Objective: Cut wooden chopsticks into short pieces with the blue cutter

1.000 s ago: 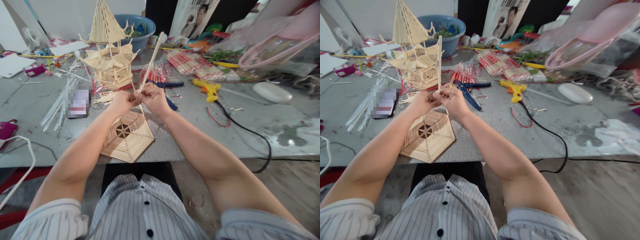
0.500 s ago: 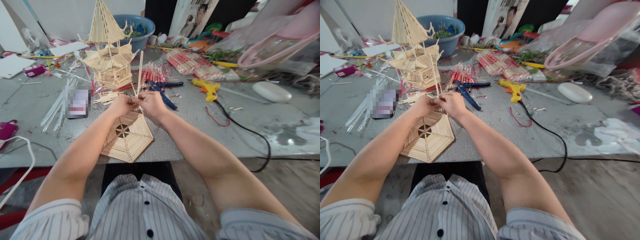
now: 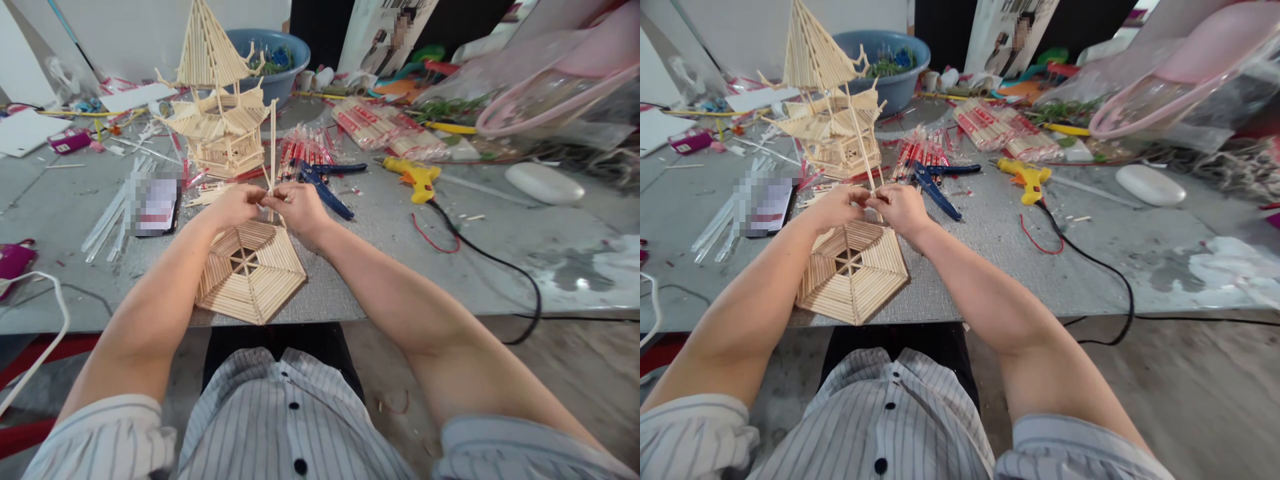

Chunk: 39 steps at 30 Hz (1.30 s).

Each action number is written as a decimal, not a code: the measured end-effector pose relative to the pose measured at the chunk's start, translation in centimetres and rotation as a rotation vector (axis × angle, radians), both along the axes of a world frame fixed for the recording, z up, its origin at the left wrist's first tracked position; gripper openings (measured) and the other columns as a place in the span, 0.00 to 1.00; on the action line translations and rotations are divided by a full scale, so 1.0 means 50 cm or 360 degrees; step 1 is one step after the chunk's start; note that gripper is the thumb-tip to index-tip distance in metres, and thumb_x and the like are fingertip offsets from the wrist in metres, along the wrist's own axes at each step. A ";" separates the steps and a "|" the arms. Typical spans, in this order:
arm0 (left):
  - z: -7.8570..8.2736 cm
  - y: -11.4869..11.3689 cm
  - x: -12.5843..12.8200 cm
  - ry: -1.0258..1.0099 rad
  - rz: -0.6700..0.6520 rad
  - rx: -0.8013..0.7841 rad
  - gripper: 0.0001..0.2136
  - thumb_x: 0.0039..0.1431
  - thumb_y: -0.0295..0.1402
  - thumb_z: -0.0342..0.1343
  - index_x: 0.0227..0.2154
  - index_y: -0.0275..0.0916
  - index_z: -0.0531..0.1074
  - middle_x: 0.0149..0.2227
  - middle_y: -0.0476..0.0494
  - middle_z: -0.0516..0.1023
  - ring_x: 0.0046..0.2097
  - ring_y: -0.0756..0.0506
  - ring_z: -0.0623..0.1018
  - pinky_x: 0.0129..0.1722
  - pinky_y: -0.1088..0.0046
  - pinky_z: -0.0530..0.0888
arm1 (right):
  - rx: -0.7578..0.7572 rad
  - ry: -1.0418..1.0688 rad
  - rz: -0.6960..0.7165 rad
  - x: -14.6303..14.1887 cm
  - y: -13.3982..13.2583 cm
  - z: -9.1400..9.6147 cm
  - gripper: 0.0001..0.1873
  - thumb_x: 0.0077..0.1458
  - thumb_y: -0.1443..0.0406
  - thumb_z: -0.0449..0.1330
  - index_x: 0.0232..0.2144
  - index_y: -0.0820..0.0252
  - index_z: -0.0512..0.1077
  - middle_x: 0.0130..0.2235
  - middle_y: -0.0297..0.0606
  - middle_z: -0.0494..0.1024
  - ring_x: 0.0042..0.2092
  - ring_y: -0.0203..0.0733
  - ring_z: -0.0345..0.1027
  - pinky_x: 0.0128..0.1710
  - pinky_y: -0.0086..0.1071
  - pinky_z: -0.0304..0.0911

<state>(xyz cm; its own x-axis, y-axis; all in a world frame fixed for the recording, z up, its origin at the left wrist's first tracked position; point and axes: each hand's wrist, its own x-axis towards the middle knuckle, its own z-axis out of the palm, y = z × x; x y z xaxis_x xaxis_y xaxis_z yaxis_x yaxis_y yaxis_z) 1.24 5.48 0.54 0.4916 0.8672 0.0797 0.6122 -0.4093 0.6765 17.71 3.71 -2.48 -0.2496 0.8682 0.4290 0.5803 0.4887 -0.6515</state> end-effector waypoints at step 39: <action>-0.043 0.007 0.023 -0.0496 0.0272 0.0112 0.10 0.53 0.38 0.61 0.26 0.35 0.79 0.26 0.49 0.77 0.32 0.50 0.74 0.35 0.74 0.69 | -0.0221 -0.0331 -0.0134 0.001 0.011 -0.026 0.11 0.55 0.61 0.60 0.29 0.60 0.81 0.29 0.39 0.79 0.33 0.40 0.70 0.33 0.32 0.57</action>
<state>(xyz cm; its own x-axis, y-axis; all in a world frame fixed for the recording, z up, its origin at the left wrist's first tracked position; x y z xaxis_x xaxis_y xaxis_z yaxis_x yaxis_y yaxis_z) 2.37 5.85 -1.60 0.2826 0.9219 0.2652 0.4447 -0.3708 0.8153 17.74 4.24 -3.78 -0.2441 0.9366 0.2512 0.7438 0.3471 -0.5712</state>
